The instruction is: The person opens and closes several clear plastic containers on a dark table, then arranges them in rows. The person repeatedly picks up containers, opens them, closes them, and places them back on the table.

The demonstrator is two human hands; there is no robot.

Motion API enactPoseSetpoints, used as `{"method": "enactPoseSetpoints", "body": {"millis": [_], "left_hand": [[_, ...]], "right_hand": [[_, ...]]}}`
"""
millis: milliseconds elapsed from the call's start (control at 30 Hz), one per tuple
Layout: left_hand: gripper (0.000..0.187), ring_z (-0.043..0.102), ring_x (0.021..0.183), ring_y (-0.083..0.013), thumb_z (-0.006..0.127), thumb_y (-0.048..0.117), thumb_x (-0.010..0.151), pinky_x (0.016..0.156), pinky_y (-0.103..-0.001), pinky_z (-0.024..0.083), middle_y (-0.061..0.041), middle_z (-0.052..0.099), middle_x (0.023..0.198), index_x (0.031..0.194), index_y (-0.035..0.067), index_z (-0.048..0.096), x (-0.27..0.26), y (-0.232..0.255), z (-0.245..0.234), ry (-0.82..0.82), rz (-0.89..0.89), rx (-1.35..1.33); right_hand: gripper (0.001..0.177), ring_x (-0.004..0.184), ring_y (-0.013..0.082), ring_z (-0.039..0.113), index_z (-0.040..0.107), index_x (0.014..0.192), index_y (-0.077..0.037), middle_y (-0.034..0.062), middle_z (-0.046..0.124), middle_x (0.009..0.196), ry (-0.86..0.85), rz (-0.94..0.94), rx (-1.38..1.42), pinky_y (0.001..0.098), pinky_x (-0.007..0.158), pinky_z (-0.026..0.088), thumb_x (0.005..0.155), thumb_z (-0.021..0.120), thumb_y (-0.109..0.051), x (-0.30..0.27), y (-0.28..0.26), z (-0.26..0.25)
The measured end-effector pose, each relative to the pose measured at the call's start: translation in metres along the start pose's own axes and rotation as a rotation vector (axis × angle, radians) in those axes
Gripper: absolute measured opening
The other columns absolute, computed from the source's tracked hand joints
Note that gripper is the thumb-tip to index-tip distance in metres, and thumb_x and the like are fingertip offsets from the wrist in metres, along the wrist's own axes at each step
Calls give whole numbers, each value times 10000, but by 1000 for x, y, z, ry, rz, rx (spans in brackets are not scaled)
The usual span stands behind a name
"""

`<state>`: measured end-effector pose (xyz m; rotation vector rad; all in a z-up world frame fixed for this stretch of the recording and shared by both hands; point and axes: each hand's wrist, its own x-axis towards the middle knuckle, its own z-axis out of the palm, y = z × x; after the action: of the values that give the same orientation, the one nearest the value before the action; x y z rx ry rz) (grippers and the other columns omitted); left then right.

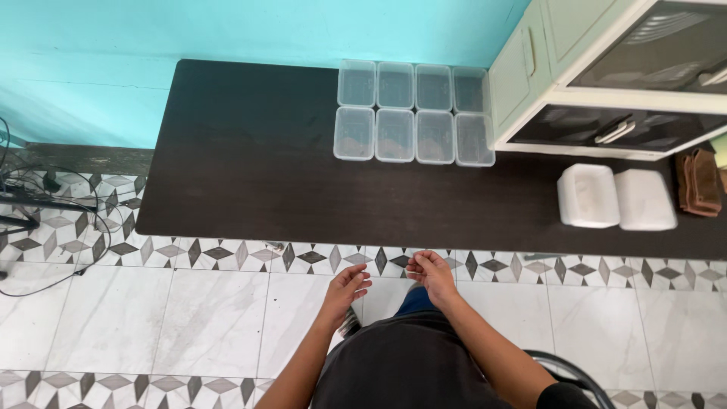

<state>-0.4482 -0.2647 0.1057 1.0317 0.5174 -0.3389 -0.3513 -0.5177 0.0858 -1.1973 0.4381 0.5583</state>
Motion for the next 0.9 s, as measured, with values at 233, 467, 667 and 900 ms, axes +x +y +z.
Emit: {"method": "enactPoseSetpoints", "body": {"millis": [233,467,667,900], "left_hand": [[396,682,1086,-158,606,236,994,922,-308,561,-80,695,1207,1352,66,618,48,19,68,11,48,56],[398,681,1067,-152,600,227,999,907,-292,562,-76,684,1205,1359,59,612,126,15,194,2,50,48],[389,675,1060,-144,600,225,1002,901,-286,551,-64,673,1198,1355,61,608,169,-2,301,-29,61,-7],[350,703,1010,-155,602,223,1000,878,-311,585,-64,699,1130,1293,38,645,206,-21,345,205,106,-86]], "right_hand": [[114,898,199,682,619,1036,-64,84,687,990,-13,-40,-9,387,815,597,1013,593,-172,30,-58,-54],[122,889,198,687,636,1044,-59,89,691,978,-95,-28,-69,390,827,608,1004,580,-160,65,-149,-142],[122,891,199,702,652,1030,-43,100,696,977,-200,-5,-260,370,827,604,995,598,-147,69,-238,-220],[127,907,192,696,643,1038,-36,95,698,994,-284,-26,-239,362,837,598,1003,588,-145,85,-279,-251]]}}
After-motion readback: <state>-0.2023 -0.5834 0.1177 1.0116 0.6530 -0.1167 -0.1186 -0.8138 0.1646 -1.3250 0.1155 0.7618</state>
